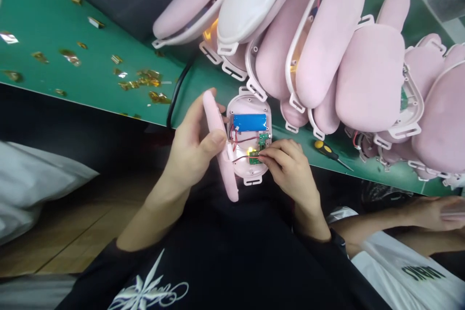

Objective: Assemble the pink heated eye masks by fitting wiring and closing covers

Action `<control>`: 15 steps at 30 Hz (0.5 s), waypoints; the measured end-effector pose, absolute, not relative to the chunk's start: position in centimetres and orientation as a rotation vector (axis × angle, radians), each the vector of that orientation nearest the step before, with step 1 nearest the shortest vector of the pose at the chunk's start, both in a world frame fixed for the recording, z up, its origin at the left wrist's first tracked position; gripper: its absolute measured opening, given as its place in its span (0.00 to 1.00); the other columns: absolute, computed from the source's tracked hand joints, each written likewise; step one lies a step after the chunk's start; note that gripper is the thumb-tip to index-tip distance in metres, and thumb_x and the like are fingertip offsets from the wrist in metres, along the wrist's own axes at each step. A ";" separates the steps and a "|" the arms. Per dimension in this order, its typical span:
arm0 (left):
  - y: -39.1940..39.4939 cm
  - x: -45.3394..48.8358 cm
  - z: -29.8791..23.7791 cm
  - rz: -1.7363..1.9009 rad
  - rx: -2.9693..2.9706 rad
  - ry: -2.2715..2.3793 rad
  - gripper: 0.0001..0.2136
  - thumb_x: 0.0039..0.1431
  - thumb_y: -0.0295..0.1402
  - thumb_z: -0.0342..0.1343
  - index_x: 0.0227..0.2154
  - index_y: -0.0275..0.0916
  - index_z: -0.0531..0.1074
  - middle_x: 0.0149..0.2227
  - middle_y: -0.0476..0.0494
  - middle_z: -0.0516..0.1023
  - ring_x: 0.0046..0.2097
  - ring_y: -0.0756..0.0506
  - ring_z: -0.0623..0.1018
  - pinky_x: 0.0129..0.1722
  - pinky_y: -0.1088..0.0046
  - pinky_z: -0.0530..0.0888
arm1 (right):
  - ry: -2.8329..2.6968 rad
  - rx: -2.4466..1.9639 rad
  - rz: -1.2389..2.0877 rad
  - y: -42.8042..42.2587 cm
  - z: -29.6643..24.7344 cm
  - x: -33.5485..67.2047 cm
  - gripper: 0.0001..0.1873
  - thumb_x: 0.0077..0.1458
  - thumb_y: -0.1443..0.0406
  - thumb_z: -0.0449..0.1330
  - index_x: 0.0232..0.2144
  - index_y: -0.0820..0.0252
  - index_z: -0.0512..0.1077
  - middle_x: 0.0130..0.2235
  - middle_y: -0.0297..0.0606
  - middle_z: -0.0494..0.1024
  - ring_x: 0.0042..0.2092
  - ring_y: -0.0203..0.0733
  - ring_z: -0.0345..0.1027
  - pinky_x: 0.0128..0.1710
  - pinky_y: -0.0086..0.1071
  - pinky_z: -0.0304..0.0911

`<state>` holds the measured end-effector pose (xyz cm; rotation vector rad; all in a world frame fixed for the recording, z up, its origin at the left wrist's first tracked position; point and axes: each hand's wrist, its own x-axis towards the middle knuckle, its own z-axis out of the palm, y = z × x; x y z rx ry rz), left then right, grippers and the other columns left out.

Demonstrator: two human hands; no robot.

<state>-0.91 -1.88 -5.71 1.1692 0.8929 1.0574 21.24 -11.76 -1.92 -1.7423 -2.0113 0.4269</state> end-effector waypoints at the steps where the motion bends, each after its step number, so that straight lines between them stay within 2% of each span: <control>1: -1.9 -0.9 -5.7 1.053 1.168 0.893 0.38 0.62 0.63 0.66 0.68 0.47 0.72 0.55 0.40 0.77 0.50 0.38 0.82 0.51 0.58 0.81 | -2.013 -1.744 0.426 -11.8 -1.9 21.2 0.03 0.72 0.65 0.65 0.43 0.54 0.81 0.41 0.36 0.84 0.42 0.42 0.74 0.42 0.40 0.64; 10: -2.0 -1.1 -5.7 1.035 1.172 0.928 0.40 0.59 0.65 0.66 0.68 0.50 0.73 0.55 0.40 0.78 0.52 0.35 0.81 0.57 0.51 0.78 | -2.021 -1.701 0.429 -11.6 -1.7 21.2 0.05 0.72 0.66 0.65 0.44 0.52 0.82 0.42 0.35 0.85 0.43 0.42 0.74 0.42 0.41 0.62; 15: -2.0 -1.1 -5.3 1.007 1.171 0.950 0.40 0.59 0.65 0.66 0.69 0.50 0.72 0.57 0.40 0.77 0.58 0.31 0.79 0.65 0.45 0.74 | -2.005 -1.617 0.425 -11.5 -2.0 21.1 0.05 0.69 0.68 0.67 0.43 0.52 0.81 0.46 0.33 0.89 0.45 0.42 0.77 0.45 0.41 0.66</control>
